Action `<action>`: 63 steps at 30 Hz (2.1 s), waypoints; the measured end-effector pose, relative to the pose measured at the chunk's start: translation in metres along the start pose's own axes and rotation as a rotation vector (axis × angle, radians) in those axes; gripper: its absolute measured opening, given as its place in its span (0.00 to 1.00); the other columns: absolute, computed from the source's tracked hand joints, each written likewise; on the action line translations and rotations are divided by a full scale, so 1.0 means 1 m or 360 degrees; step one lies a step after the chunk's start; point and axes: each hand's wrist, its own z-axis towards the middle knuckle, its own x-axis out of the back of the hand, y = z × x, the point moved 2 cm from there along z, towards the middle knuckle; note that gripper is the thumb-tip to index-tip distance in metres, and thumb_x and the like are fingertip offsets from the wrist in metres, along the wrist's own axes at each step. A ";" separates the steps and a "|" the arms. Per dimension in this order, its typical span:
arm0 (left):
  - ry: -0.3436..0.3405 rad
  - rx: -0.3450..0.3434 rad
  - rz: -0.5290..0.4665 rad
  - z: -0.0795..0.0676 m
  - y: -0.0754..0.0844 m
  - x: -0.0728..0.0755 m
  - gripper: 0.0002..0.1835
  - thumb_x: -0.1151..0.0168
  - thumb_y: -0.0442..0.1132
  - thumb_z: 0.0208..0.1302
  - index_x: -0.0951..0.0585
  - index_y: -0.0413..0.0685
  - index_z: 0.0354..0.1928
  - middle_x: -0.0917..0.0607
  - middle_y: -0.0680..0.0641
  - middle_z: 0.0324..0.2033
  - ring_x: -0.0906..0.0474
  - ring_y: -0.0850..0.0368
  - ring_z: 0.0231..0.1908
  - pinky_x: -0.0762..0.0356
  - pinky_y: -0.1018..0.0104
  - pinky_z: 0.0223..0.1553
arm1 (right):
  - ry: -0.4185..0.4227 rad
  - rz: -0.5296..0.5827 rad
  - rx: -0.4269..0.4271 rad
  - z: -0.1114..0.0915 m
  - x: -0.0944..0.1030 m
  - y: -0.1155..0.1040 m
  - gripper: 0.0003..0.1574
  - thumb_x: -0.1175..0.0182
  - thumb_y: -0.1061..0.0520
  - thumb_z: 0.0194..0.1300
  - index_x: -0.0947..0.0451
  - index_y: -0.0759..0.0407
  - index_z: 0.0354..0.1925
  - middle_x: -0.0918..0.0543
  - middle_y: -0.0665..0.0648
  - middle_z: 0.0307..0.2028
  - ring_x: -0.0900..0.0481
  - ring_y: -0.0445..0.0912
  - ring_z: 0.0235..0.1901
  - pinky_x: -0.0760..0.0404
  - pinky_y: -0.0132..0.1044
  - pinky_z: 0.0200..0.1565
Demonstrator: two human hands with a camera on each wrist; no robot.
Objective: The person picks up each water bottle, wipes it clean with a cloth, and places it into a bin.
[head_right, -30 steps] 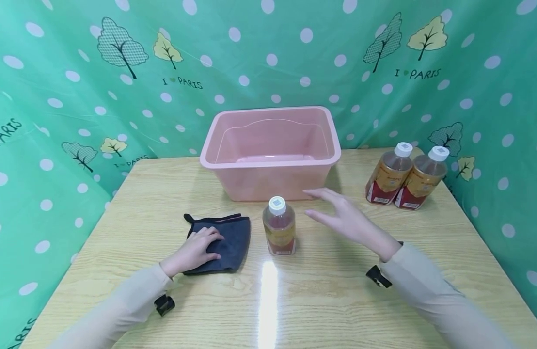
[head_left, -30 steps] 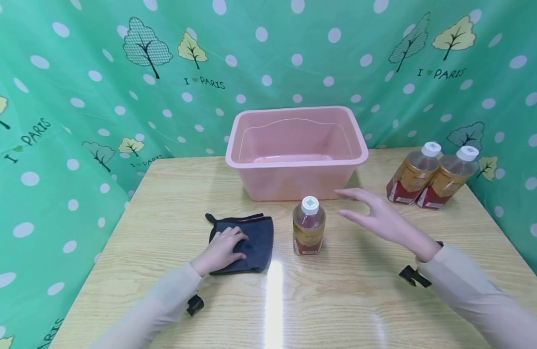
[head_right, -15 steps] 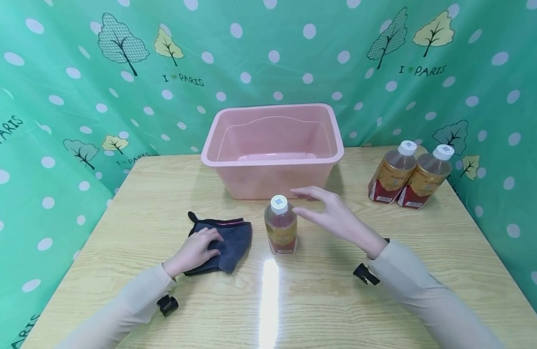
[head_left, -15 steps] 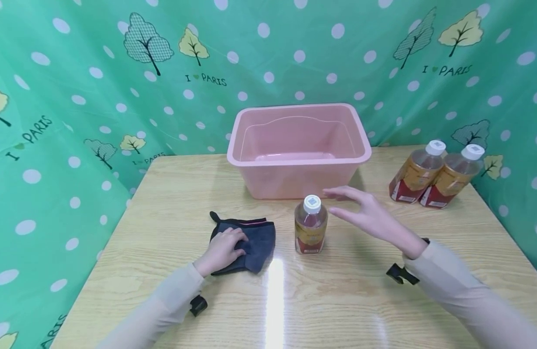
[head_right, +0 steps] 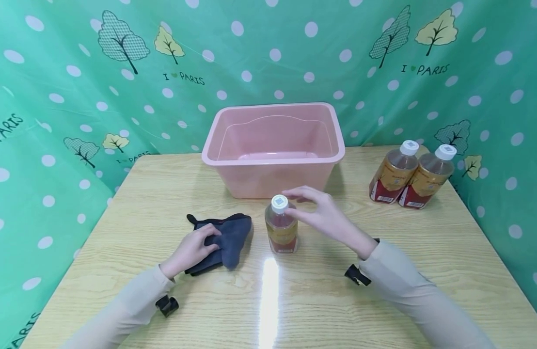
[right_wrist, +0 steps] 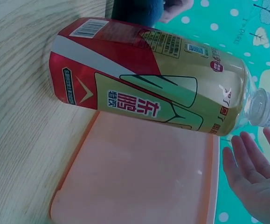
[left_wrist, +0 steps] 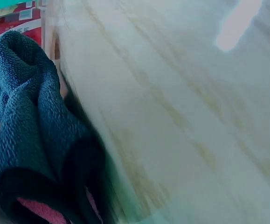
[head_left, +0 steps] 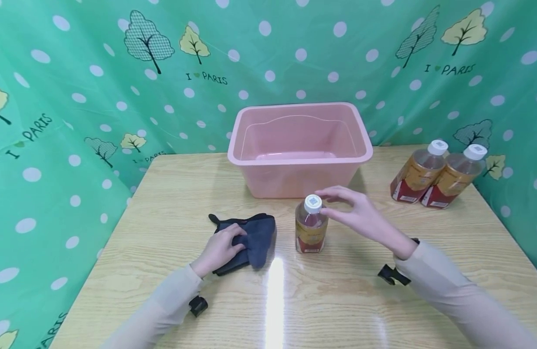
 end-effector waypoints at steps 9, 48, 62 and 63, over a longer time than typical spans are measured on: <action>0.0144 0.0017 -0.0300 0.008 0.009 0.006 0.11 0.35 0.27 0.45 0.22 0.41 0.34 0.21 0.47 0.34 0.24 0.53 0.39 0.27 0.59 0.42 | 0.0036 0.0034 -0.0003 0.000 -0.004 -0.002 0.23 0.38 0.60 0.52 0.26 0.59 0.49 0.23 0.53 0.46 0.25 0.43 0.44 0.29 0.43 0.50; 0.0592 -0.0286 -0.0720 0.037 0.085 0.012 0.18 0.35 0.27 0.46 0.19 0.42 0.43 0.19 0.48 0.32 0.24 0.59 0.36 0.26 0.68 0.37 | 0.0164 0.0139 0.0127 0.000 -0.012 0.002 0.18 0.38 0.67 0.50 0.22 0.63 0.43 0.20 0.56 0.42 0.23 0.39 0.40 0.26 0.30 0.44; 0.0484 -0.0318 -0.0647 0.040 0.088 0.001 0.20 0.37 0.22 0.44 0.19 0.42 0.43 0.19 0.47 0.32 0.23 0.57 0.35 0.26 0.67 0.36 | 0.0148 0.0110 0.0088 0.000 -0.011 0.003 0.18 0.38 0.65 0.51 0.21 0.62 0.44 0.20 0.55 0.42 0.22 0.39 0.40 0.25 0.33 0.44; 0.0490 -0.0323 -0.0640 0.040 0.088 0.001 0.20 0.37 0.22 0.44 0.19 0.42 0.43 0.19 0.47 0.33 0.23 0.57 0.35 0.26 0.67 0.36 | 0.0149 0.0106 0.0083 -0.001 -0.011 0.003 0.18 0.38 0.65 0.51 0.21 0.61 0.44 0.20 0.54 0.42 0.22 0.39 0.40 0.25 0.33 0.44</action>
